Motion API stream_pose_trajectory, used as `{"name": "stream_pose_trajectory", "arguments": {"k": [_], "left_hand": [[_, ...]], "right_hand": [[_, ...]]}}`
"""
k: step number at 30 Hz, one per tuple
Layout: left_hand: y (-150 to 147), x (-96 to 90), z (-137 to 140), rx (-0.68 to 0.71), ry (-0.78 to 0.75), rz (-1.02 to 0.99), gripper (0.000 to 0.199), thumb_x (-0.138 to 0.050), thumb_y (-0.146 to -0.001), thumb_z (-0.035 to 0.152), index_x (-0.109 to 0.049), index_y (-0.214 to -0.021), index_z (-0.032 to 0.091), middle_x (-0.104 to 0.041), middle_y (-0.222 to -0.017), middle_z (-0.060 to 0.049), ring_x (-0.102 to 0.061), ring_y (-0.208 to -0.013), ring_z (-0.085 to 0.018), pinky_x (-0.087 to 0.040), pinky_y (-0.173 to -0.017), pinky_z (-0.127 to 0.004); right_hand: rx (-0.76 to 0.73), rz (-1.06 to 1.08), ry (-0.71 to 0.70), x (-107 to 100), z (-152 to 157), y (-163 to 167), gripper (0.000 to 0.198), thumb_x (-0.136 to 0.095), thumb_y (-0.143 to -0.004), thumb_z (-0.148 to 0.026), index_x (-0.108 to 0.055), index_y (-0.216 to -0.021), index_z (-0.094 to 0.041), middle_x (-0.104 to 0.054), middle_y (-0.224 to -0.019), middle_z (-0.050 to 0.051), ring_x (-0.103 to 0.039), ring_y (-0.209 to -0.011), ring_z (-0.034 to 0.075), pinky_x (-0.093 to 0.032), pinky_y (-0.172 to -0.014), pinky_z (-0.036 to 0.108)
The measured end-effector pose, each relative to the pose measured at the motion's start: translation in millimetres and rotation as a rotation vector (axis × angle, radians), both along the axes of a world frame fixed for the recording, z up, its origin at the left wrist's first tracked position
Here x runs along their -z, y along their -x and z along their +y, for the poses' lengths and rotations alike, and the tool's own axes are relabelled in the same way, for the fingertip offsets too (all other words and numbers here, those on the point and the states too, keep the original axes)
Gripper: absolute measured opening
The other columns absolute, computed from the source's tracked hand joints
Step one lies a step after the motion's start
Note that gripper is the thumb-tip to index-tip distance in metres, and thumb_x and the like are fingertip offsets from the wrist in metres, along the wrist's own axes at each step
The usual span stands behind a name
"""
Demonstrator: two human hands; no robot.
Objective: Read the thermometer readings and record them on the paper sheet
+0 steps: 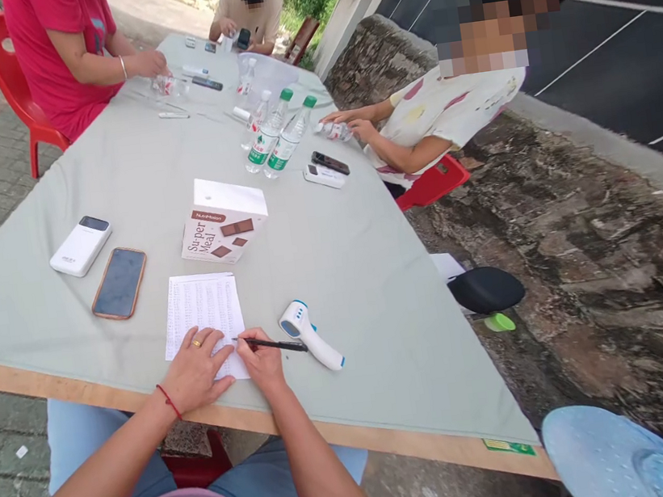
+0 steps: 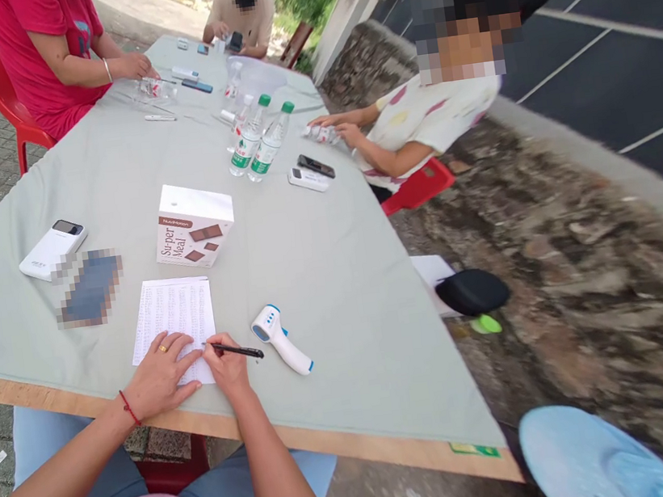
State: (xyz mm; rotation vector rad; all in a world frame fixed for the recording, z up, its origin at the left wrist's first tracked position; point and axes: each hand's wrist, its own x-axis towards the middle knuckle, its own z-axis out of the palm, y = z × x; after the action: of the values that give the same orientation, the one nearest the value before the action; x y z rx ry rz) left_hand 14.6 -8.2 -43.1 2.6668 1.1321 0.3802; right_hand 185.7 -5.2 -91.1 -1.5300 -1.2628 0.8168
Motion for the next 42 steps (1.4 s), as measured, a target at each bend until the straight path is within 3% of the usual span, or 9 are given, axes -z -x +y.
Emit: {"name": "stream_pose_trajectory", "arguments": {"k": [42], "left_hand": [[0.1,1.3,0.9,0.007,-0.001,-0.021,0.046,-0.059,-0.084,0.042,-0.054,-0.124,0.020,-0.050,-0.126,-0.011,-0.042,-0.120,-0.028,-0.028,-0.108,-0.048]], "right_hand": [[0.044,0.000,-0.009,-3.2,-0.5,0.0,0.010,-0.052,-0.069,-0.030,-0.056,-0.067,-0.021,-0.054,-0.058,-0.004,-0.048,-0.054,0.013,-0.042,-0.056,0.027]]}}
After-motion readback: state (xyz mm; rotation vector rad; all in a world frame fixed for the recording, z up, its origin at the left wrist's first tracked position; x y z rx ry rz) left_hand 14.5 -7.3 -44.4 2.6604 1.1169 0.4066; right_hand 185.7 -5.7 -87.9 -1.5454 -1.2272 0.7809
